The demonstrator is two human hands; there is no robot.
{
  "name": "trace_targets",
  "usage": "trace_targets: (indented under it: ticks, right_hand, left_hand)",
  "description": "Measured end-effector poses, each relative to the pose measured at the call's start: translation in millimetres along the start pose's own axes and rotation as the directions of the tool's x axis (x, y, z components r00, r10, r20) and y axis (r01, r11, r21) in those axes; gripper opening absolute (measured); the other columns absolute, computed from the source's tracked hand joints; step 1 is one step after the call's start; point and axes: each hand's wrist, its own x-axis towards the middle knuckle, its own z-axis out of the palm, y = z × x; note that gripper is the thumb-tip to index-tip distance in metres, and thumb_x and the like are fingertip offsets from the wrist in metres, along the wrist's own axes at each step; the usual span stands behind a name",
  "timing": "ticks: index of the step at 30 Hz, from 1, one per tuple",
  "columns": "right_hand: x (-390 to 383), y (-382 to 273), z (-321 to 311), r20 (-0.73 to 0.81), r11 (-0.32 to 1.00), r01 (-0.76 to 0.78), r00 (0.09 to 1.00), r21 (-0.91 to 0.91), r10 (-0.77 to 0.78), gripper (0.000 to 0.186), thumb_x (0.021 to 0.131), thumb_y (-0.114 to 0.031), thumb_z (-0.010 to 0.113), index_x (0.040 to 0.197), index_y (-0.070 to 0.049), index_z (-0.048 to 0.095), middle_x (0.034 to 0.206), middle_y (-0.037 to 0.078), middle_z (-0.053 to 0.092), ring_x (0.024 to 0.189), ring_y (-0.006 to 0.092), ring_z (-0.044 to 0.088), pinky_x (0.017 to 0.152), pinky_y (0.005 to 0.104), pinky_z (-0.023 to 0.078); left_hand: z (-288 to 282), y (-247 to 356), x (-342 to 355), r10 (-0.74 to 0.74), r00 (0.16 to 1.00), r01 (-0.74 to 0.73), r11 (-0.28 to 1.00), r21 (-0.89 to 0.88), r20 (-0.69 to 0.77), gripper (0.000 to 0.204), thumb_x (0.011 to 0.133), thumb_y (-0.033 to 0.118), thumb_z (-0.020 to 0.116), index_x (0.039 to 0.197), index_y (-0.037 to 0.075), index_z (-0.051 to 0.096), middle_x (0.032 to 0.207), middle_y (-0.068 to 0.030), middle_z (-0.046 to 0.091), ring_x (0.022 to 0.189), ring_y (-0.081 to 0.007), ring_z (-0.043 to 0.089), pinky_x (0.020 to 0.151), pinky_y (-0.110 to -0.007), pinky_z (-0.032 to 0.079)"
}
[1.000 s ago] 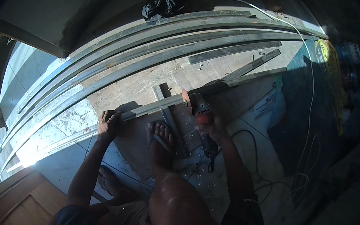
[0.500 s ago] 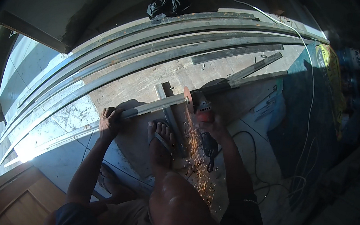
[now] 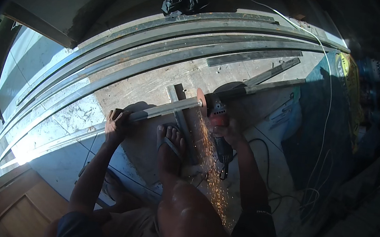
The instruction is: The person cuts thin metal strips on the floor using an angle grinder.
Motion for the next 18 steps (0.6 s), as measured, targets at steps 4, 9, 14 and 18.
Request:
trace_targets:
  ticks: [4,9,14,18]
  right_hand:
    - [2,7,-8,0.006,0.999,0.047,0.999,0.004,-0.047,0.050,0.071,-0.012,0.080,0.116,-0.004,0.058,0.096,0.004,0.062,0.081,0.0157,0.065,0.072,0.0331,0.056]
    - [1,-1,-7,0.028,0.999,-0.031,0.999,-0.023,0.032,0.055,0.070,-0.013,0.079,0.121,-0.006,0.059,0.104,0.003,0.062,0.092,0.0148,0.063,0.080,0.0316,0.054]
    - [-1,-7,-5,0.046,0.999,-0.032,0.998,0.005,0.032,0.056,0.070,-0.014,0.081,0.120,-0.006,0.059,0.105,0.004,0.063,0.093,0.0148,0.063,0.080,0.0318,0.054]
    - [1,-8,-2,-0.007,0.998,0.032,0.999,-0.061,-0.033,0.050,0.071,-0.013,0.080,0.116,-0.004,0.060,0.097,0.004,0.064,0.087,0.0150,0.065,0.078,0.0318,0.055]
  left_hand:
    - [4,1,-1,-0.007,1.000,0.007,1.000,-0.011,-0.001,0.034,0.077,0.015,0.071,0.111,0.011,0.070,0.102,-0.0110,0.062,0.096,-0.0329,0.058,0.087,-0.044,0.046]
    - [6,-4,-2,0.015,0.999,-0.013,0.999,0.040,-0.035,0.041,0.071,0.026,0.084,0.106,0.009,0.071,0.093,-0.0099,0.066,0.091,-0.0296,0.062,0.086,-0.044,0.046]
    - [5,-4,-3,-0.004,1.000,0.004,1.000,0.000,0.024,0.036,0.076,0.014,0.071,0.113,0.011,0.068,0.101,-0.0111,0.061,0.096,-0.0335,0.057,0.087,-0.044,0.045]
    - [4,-2,-2,0.027,0.999,-0.027,1.000,0.008,-0.029,0.035,0.076,0.015,0.072,0.110,0.010,0.068,0.099,-0.0106,0.061,0.093,-0.0330,0.057,0.084,-0.044,0.045]
